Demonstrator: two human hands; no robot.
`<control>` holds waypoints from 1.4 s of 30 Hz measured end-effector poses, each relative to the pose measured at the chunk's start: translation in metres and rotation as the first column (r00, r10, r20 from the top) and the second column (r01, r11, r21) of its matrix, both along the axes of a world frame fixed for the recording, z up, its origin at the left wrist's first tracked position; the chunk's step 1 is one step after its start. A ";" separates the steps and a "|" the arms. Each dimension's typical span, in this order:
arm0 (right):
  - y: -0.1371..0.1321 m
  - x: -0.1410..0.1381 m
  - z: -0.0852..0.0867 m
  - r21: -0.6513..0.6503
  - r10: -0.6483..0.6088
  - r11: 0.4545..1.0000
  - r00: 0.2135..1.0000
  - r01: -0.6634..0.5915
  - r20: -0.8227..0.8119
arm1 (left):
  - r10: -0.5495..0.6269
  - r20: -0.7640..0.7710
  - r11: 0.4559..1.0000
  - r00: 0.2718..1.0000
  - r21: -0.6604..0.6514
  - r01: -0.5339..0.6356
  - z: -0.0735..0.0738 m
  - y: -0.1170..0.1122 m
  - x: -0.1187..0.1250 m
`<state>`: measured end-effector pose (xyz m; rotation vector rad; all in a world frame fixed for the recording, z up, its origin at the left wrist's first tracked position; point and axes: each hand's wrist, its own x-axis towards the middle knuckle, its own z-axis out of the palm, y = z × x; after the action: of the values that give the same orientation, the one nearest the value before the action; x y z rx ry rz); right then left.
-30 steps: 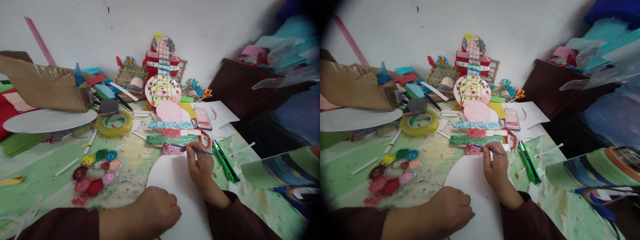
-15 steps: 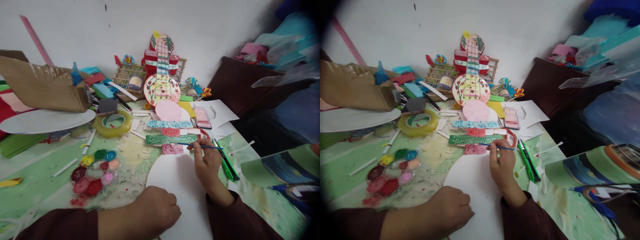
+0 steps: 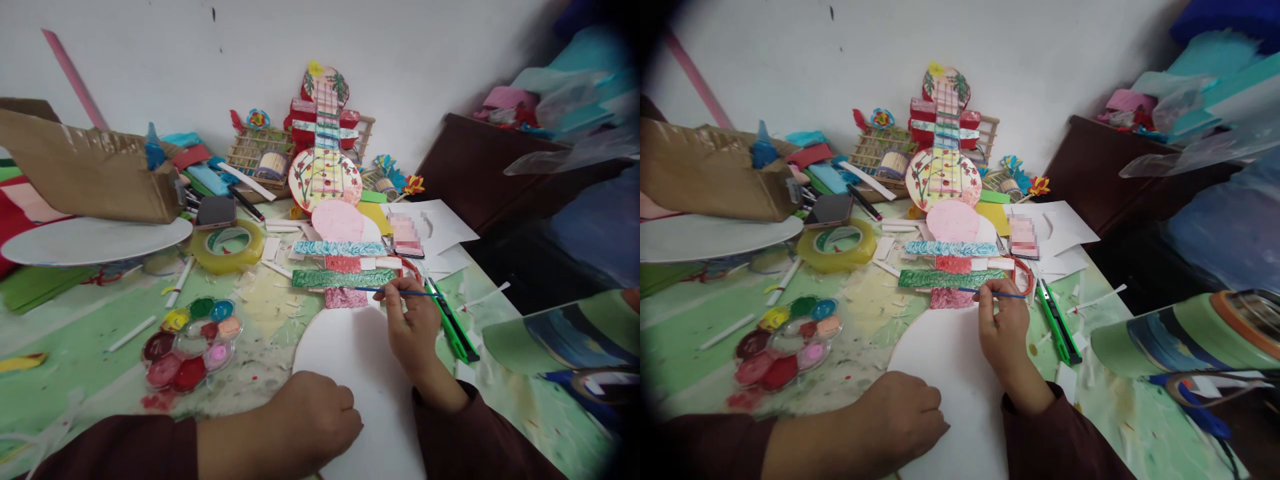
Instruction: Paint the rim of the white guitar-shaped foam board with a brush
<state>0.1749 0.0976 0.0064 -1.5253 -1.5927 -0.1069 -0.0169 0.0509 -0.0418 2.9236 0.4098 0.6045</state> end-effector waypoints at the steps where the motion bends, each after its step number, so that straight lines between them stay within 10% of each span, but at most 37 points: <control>1: 0.000 0.000 0.000 -0.001 0.001 1.000 1.000 -0.001 0.004 | 0.002 0.000 1.000 1.000 0.003 -0.002 0.000 0.000 0.000; 29: -0.002 0.004 0.003 0.083 -0.046 0.995 0.999 0.048 -0.024 | -0.001 -0.013 1.000 1.000 0.003 0.001 0.003 0.001 0.001; 42: -0.005 -0.013 -0.001 0.015 0.151 0.988 0.988 -0.151 -0.024 | -0.005 -0.073 1.000 0.997 0.007 0.006 0.000 0.000 0.000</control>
<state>0.1621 0.0930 0.0055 -1.3857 -1.6783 -0.0136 -0.0166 0.0504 -0.0420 2.9596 0.4082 0.5000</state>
